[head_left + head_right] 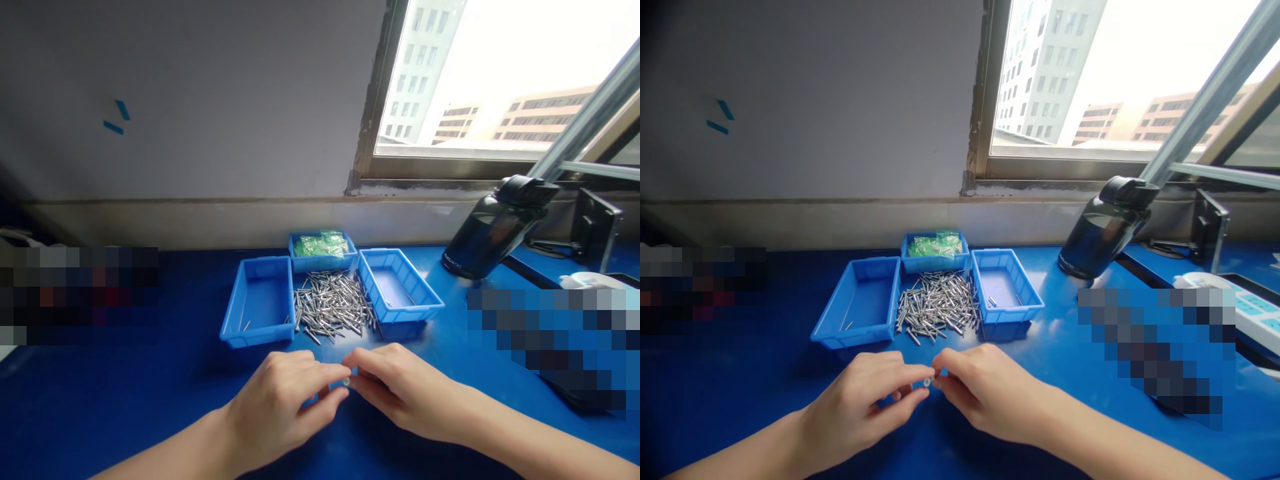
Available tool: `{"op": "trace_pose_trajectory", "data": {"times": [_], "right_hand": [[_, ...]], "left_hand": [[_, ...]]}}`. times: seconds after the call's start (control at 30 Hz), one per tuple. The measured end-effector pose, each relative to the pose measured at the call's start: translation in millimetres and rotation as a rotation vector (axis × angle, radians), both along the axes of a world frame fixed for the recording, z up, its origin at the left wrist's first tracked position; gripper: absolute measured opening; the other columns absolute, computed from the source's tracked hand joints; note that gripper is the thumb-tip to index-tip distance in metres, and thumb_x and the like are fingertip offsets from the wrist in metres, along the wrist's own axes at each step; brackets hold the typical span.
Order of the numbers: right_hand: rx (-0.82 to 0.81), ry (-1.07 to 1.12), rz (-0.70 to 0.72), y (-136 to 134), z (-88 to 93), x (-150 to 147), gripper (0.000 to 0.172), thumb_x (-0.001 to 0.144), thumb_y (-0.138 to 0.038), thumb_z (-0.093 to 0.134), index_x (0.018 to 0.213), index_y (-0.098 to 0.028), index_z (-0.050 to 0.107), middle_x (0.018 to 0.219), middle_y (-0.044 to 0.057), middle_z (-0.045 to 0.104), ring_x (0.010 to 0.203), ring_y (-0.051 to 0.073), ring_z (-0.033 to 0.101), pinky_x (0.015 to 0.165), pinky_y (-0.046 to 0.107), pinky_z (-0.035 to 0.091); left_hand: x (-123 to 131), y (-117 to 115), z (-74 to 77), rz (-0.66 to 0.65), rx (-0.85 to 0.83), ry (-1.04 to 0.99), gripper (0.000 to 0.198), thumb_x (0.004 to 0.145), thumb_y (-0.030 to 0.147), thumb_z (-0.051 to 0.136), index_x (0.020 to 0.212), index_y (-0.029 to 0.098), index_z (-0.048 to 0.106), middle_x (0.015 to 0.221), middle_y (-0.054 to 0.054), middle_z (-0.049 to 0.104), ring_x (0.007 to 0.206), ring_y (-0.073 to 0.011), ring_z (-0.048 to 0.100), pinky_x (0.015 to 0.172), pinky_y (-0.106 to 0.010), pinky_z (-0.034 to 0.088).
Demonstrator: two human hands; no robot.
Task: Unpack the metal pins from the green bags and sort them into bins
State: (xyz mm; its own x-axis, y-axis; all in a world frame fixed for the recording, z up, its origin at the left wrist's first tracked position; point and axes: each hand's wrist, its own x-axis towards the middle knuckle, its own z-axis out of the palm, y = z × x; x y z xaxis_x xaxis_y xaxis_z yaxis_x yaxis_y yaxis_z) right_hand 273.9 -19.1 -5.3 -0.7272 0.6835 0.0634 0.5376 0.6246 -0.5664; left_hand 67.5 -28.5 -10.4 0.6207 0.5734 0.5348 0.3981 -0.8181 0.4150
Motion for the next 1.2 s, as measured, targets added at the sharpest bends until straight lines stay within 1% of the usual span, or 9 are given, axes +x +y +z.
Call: {"op": "trace_pose_trajectory", "data": {"times": [0.23,0.47,0.6,0.67,0.73,0.87,1.0,1.1,1.2], "right_hand": [[-0.021,-0.014,0.04,1,3.8,0,0.01,0.088,-0.018,0.039,0.084,-0.019,0.048,0.062,-0.003,0.05,0.051,0.007,0.04,0.049,0.017,0.027],[0.034,-0.039,-0.014,1,3.4,2,0.015,0.09,-0.022,0.037,0.094,-0.019,0.051,0.07,0.001,0.059,0.057,0.01,0.051,0.054,0.018,0.033],[0.103,-0.125,-0.135,5,0.4,5,0.023,0.089,-0.026,0.04,0.108,-0.019,0.051,0.068,0.001,0.062,0.058,0.013,0.056,0.055,0.02,0.036],[0.146,-0.17,-0.155,7,-1.3,5,0.027,0.089,-0.026,0.041,0.114,-0.02,0.051,0.07,0.002,0.064,0.06,0.014,0.059,0.055,0.021,0.037],[0.185,-0.201,-0.155,7,-2.7,5,0.03,0.088,-0.025,0.041,0.117,-0.02,0.05,0.076,0.004,0.066,0.064,0.016,0.061,0.057,0.022,0.038],[0.215,-0.223,-0.166,5,-3.3,5,0.032,0.089,-0.023,0.04,0.119,-0.019,0.051,0.08,0.007,0.068,0.068,0.017,0.063,0.06,0.022,0.039],[0.201,-0.24,-0.16,4,-1.9,6,0.033,0.089,-0.025,0.04,0.12,-0.02,0.051,0.082,0.007,0.068,0.07,0.018,0.064,0.06,0.023,0.04],[0.188,-0.25,-0.149,5,-1.5,6,0.033,0.089,-0.026,0.041,0.121,-0.021,0.049,0.084,0.006,0.068,0.071,0.018,0.064,0.06,0.023,0.04],[0.172,-0.25,-0.129,6,-0.7,6,0.032,0.088,-0.026,0.041,0.119,-0.023,0.05,0.084,0.005,0.067,0.072,0.018,0.064,0.061,0.023,0.041]], "left_hand": [[-1,0,1.0,-0.024,0.043,-0.015,0.009,0.083,0.015,0.053,0.089,0.016,0.06,0.063,0.001,0.064,0.052,-0.009,0.053,0.052,-0.02,0.039],[-1,1,5.3,0.025,0.057,-0.019,0.008,0.082,0.015,0.053,0.082,0.016,0.061,0.059,0.002,0.06,0.051,-0.0081,0.052,0.051,-0.019,0.039],[-12,5,14.7,0.078,0.319,0.115,0.011,0.082,0.014,0.053,0.09,0.016,0.06,0.063,0.002,0.061,0.055,-0.0092,0.053,0.055,-0.021,0.041],[-19,7,20.8,0.148,0.562,0.249,0.014,0.081,0.014,0.055,0.094,0.015,0.06,0.067,0.001,0.062,0.061,-0.012,0.056,0.059,-0.024,0.041],[-24,10,26.3,0.278,0.69,0.358,0.013,0.08,0.016,0.055,0.092,0.015,0.061,0.069,-0.001,0.062,0.065,-0.0143,0.056,0.061,-0.027,0.041],[-31,19,31.1,0.569,0.706,0.518,0.009,0.081,0.019,0.053,0.08,0.016,0.062,0.065,-0.001,0.059,0.062,-0.0172,0.052,0.059,-0.03,0.039],[-36,25,31.5,0.708,0.675,0.577,0.015,0.082,0.021,0.05,0.081,0.014,0.063,0.064,-0.003,0.057,0.062,-0.0185,0.051,0.056,-0.03,0.038],[-37,22,32.5,0.635,0.733,0.559,0.018,0.083,0.02,0.049,0.091,0.011,0.062,0.066,-0.003,0.058,0.062,-0.0171,0.051,0.055,-0.029,0.038],[-32,13,28.2,0.376,0.77,0.555,0.019,0.084,0.018,0.049,0.098,0.013,0.061,0.062,0.0,0.056,0.058,-0.0146,0.051,0.052,-0.026,0.037]]}}
